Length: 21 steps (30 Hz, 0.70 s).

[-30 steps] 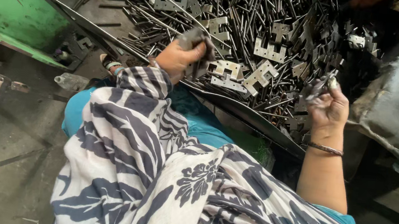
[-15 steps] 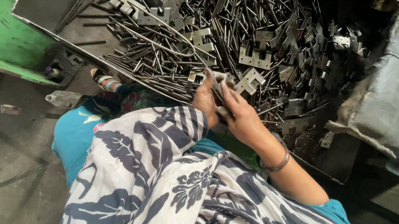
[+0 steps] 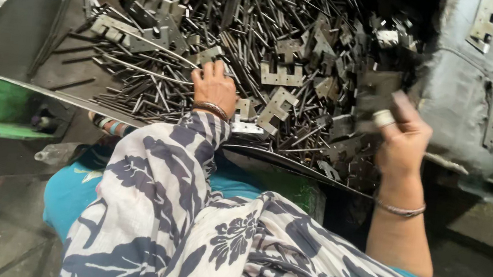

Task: The person sorts through a bin of metal hinge components by hand, picking up individual pieces and placing them onto a side tray or another part of the workspace.

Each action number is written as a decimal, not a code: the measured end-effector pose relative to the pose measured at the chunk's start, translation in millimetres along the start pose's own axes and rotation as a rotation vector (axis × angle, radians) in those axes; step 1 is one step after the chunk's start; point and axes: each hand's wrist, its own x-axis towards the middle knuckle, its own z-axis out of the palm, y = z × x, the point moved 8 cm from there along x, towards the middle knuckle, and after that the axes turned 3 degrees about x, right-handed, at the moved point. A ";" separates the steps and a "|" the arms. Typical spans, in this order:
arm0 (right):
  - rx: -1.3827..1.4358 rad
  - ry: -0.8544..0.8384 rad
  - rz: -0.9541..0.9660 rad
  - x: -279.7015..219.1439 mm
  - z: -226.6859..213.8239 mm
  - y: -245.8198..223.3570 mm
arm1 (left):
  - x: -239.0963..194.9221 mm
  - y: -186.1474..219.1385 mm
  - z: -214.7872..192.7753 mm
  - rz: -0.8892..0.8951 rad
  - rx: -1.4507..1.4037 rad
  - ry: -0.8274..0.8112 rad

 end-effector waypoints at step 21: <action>-1.655 -0.650 -0.221 15.1 38.9 95.2 | -13.2 -33.7 -65.6 -0.317 -2.853 0.081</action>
